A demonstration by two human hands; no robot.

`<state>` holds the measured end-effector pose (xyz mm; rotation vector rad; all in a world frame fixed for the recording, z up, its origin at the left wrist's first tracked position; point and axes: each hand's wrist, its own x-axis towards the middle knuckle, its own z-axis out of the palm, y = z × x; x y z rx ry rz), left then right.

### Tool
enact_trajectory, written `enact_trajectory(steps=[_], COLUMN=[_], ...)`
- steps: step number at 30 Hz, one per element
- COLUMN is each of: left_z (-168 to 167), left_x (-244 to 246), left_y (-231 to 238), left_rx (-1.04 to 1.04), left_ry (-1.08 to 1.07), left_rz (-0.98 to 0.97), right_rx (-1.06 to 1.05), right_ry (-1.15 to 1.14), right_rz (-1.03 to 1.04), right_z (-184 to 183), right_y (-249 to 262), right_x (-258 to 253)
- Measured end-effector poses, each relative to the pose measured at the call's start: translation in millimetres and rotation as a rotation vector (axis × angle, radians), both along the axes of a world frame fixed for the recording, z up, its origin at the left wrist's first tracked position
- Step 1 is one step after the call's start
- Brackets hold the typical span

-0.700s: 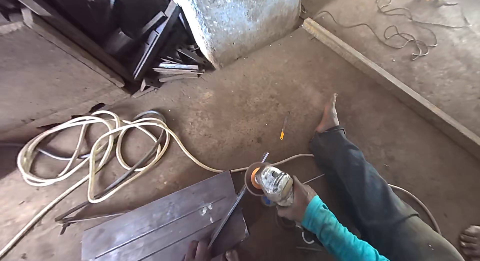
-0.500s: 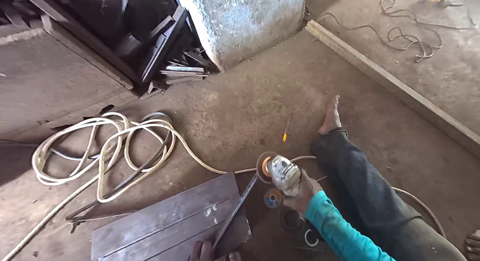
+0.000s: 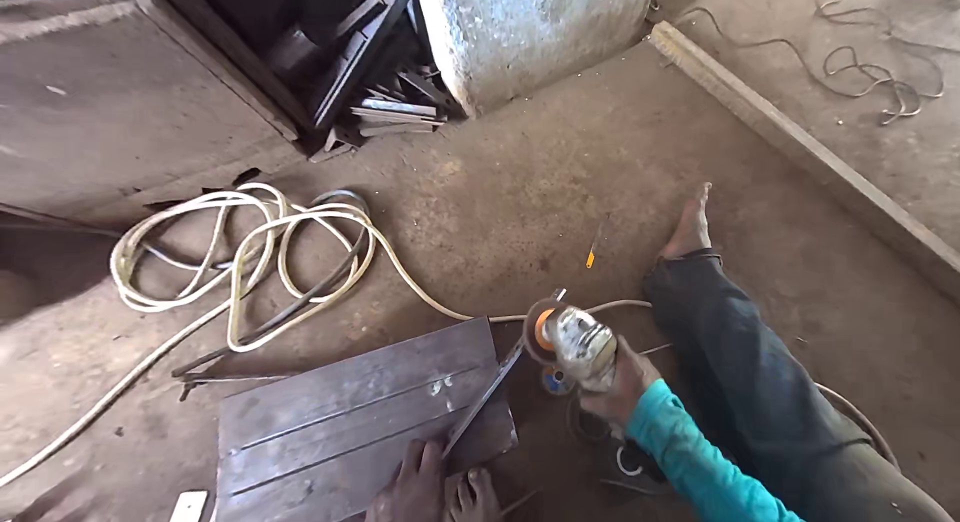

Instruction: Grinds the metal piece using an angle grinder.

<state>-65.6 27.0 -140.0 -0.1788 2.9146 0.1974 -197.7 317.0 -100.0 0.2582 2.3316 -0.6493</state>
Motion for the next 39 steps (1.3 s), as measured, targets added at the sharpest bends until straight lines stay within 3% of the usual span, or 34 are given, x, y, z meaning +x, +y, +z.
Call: enact_trajectory(steps=[6,8,13,15,22,24,31,33,39], left_z=[-13.7,-13.8,-5.2,-3.4,-17.5,-17.1,-3.3,-2.8,-6.5], left_x=[3.2,2.7,1.1,-0.7,3.2,2.8,-2.4,-2.8,-1.1], left_y=[-6.3,-6.7,-1.9,-2.1,-7.4,-8.7,-1.9,-2.2,-5.1], left_rx=[-0.022,-0.028,-0.045,-0.043,-0.032,-0.038,-0.035,-0.028,0.01], left_ry=[0.158,0.165,0.064,0.056,0.163,0.17,0.008,0.003,0.068], left_rz=[-0.08,-0.083,-0.056,-0.05,-0.083,-0.094,-0.029,-0.024,-0.036], right_rx=[-0.135,-0.131,-0.034,-0.01,-0.166,-0.18,-0.035,-0.031,-0.15], right_ry=[-0.171,-0.137,0.052,0.104,-0.224,-0.213,0.072,0.102,-0.151], right_rz=[0.341,0.286,-0.077,-0.105,0.329,0.356,-0.104,-0.124,0.259], right_z=[13.6,12.0,0.0,-7.6,14.2,12.6,-1.0,-5.7,13.9], right_y=[-40.6,-34.4,6.4,13.5,-45.0,-47.5,5.1,9.6,-39.4], right_x=[42.1,37.8,-4.5,-10.1,46.4,48.6,-11.4,-15.8,36.0])
